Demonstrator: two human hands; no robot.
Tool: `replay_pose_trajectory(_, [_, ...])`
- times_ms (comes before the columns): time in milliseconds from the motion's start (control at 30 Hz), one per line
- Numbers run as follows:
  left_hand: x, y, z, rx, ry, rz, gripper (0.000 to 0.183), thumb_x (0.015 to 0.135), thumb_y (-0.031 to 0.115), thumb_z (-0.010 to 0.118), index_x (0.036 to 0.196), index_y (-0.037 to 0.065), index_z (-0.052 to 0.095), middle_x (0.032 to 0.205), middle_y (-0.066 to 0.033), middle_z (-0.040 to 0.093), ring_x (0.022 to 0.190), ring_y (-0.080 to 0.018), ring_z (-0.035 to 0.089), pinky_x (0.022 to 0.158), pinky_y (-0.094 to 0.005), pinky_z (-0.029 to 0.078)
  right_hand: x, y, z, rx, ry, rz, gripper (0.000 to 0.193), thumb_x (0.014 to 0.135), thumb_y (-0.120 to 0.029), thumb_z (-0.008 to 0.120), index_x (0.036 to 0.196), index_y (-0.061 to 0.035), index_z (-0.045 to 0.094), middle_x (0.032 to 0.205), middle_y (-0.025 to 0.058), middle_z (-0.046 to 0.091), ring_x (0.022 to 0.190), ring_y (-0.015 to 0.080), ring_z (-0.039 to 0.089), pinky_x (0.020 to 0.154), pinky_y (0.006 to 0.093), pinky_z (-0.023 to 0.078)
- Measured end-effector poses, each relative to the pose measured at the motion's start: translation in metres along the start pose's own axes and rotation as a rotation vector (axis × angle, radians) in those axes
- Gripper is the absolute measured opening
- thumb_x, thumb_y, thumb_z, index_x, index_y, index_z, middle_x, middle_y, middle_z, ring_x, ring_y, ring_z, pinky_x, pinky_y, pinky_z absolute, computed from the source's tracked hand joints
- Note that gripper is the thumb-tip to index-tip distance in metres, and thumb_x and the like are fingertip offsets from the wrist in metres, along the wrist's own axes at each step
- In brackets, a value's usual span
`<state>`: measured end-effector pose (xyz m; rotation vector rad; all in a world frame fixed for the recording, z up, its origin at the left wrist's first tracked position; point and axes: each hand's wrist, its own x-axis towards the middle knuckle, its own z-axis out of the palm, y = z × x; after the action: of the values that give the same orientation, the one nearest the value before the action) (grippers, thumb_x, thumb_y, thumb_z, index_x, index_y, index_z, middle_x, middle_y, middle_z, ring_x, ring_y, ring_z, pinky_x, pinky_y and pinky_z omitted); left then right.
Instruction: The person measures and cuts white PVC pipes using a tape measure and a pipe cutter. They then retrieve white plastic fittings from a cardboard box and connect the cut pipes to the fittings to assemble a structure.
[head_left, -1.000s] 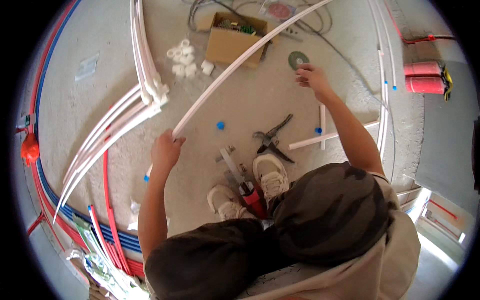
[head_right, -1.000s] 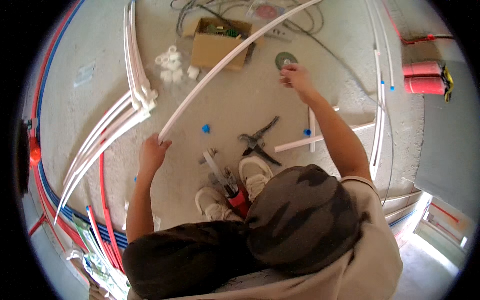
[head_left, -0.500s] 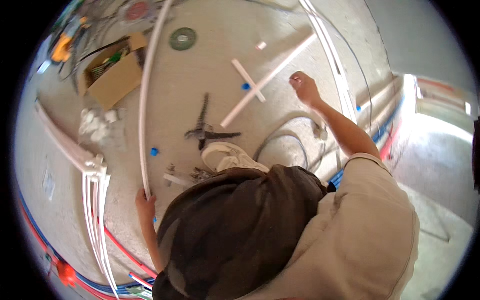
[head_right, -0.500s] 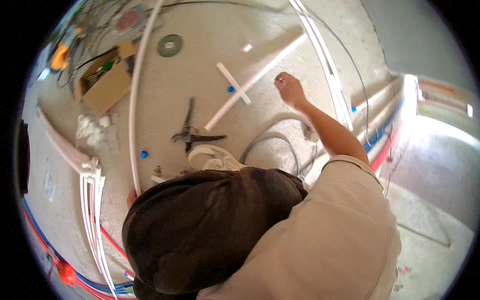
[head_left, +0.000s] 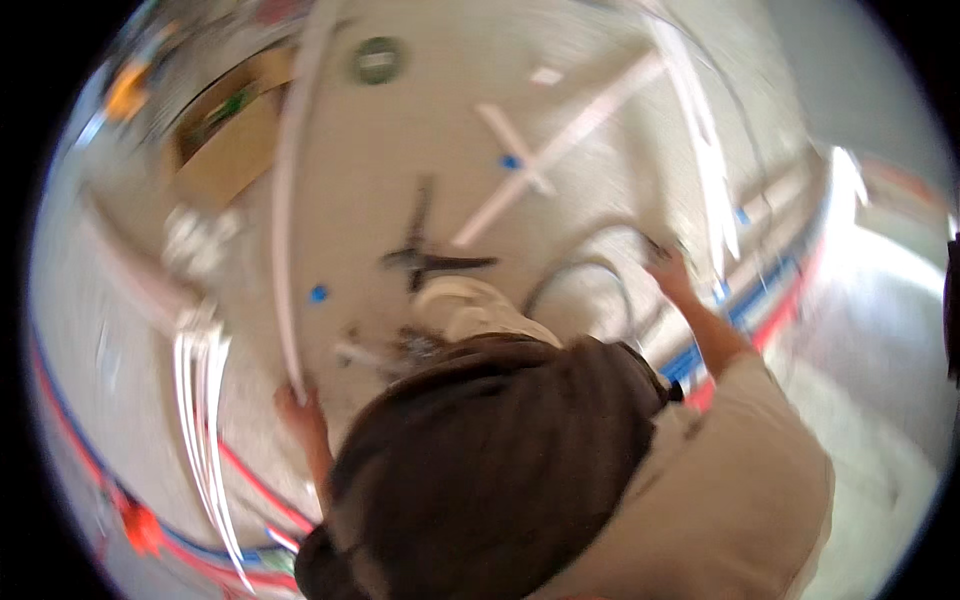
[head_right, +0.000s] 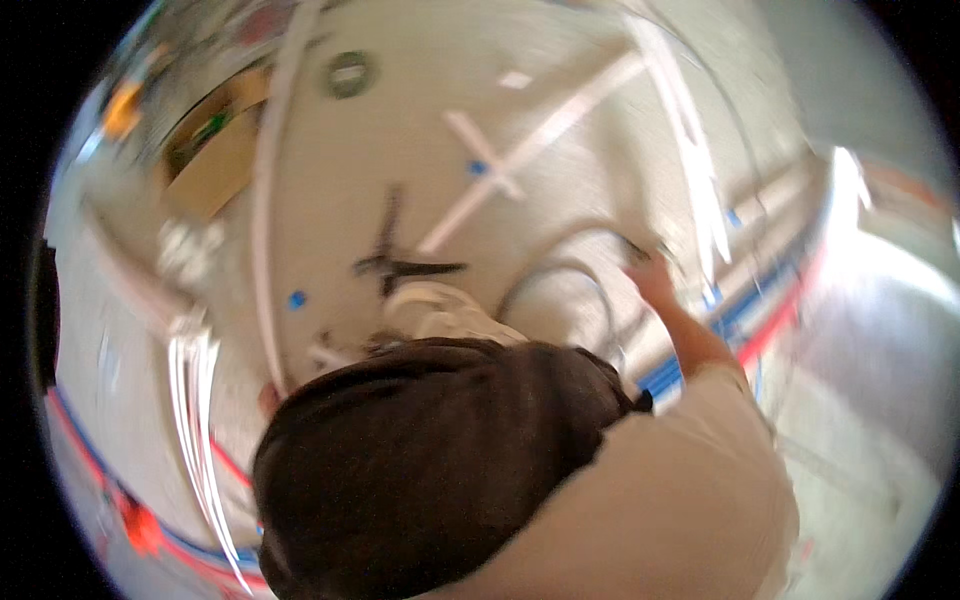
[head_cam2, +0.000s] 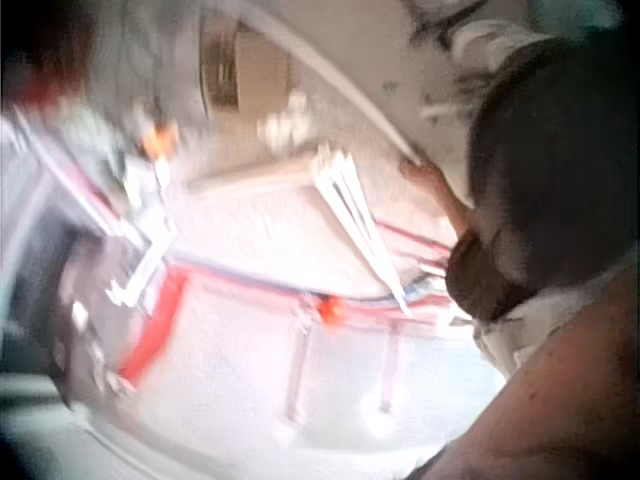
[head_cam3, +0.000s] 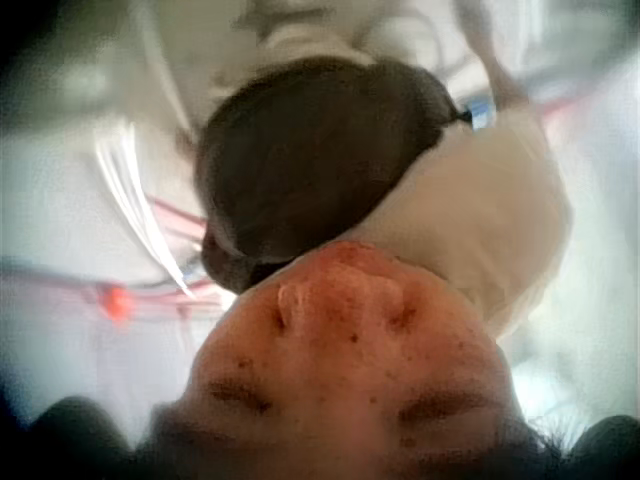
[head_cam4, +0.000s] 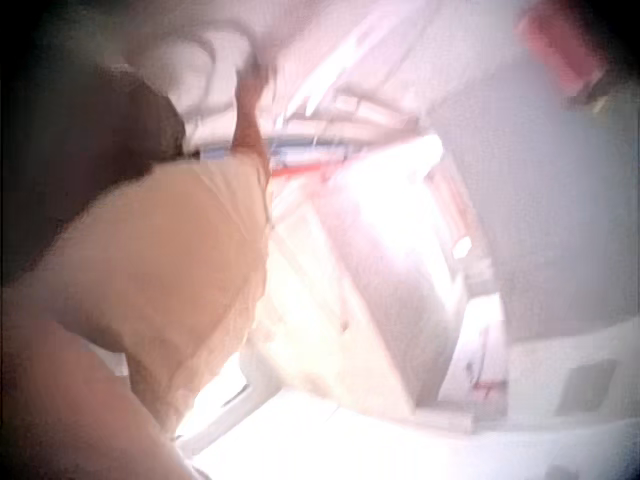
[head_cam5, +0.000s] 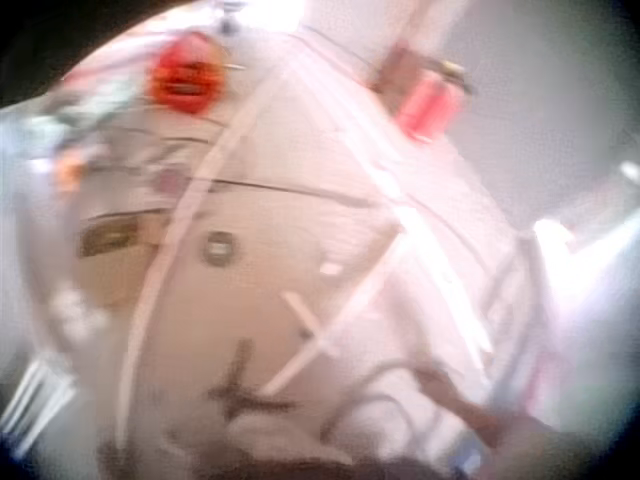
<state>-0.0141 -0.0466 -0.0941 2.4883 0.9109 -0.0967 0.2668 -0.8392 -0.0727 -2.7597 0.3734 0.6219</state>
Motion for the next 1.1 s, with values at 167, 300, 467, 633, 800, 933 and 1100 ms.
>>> replay_pose_trajectory(167, [0.006,0.06,-0.058,0.055,-0.084,-0.246,0.034,0.077,0.013,0.081,0.107,0.003,0.068,0.105,-0.0173,0.064,0.107,-0.0383,0.059,0.094,-0.048,0.047,0.029,-0.065,-0.046,0.003,0.2,-0.186,0.047,0.086,-0.031,0.074,0.12,-0.0005,0.063,0.112,0.014,0.062,0.102,0.0275,0.063,0.089,0.0402,0.052])
replay_pose_trajectory(300, [-0.02,0.047,-0.069,0.113,-0.018,-0.396,0.037,0.074,0.014,0.082,0.108,0.006,0.069,0.113,-0.0163,0.063,0.116,-0.0361,0.056,0.102,-0.0465,0.044,0.059,-0.278,-0.098,0.686,-0.384,-0.185,0.049,0.096,-0.048,0.06,0.122,-0.0071,0.063,0.08,-0.0007,0.06,0.063,0.0082,0.059,0.05,0.0235,0.046])
replay_pose_trajectory(467, [-0.021,0.128,-0.147,-0.999,0.116,-0.405,0.034,0.089,0.014,0.077,0.119,0.0,0.067,0.119,-0.013,0.068,0.107,-0.0254,0.066,0.095,-0.0373,0.05,-0.009,-0.553,-0.077,0.271,-0.892,-1.144,0.054,0.088,-0.041,0.064,0.121,0.0017,0.068,0.109,0.012,0.07,0.093,0.0215,0.067,0.083,0.0369,0.053])
replay_pose_trajectory(633, [-0.024,0.206,-0.193,-1.411,0.215,-0.1,0.032,0.095,0.007,0.069,0.125,-0.004,0.065,0.111,-0.0106,0.072,0.098,-0.0175,0.069,0.088,-0.0307,0.056,-0.2,-0.705,0.009,-0.017,-0.603,-2.107,0.062,0.08,-0.039,0.081,0.125,-0.0053,0.056,0.104,0.0171,0.069,0.097,0.0364,0.069,0.079,0.0458,0.054])
replay_pose_trajectory(800, [-0.04,0.153,-0.207,-1.415,0.426,-0.237,0.03,0.086,0.003,0.075,0.115,-0.005,0.068,0.103,-0.0113,0.072,0.091,-0.0169,0.068,0.084,-0.0305,0.055,-0.274,-0.738,0.044,-0.044,-0.668,-2.253,0.067,0.084,-0.046,0.078,0.13,-0.0044,0.053,0.097,0.0162,0.071,0.086,0.0377,0.071,0.071,0.0429,0.057])
replay_pose_trajectory(933, [-0.06,0.117,-0.164,-1.294,0.37,-0.406,0.024,0.078,-0.002,0.081,0.086,0.005,0.06,0.084,-0.0006,0.059,0.076,-0.0129,0.056,0.071,-0.0292,0.044,-0.245,-0.723,0.071,-0.23,-0.642,-2.174,0.062,0.091,-0.046,0.07,0.135,-0.0048,0.057,0.109,0.0164,0.071,0.099,0.0323,0.071,0.083,0.0445,0.056])
replay_pose_trajectory(1100, [-0.119,0.023,-0.063,-1.464,0.487,-0.858,0.02,0.082,-0.006,0.075,0.089,0.004,0.06,0.083,-0.0055,0.061,0.072,-0.0168,0.06,0.066,-0.0305,0.05,-0.082,-0.73,0.053,-0.605,-0.383,-1.921,0.033,0.096,-0.029,0.06,0.122,-0.0107,0.065,0.119,0.0156,0.061,0.107,0.0362,0.062,0.09,0.0475,0.049])
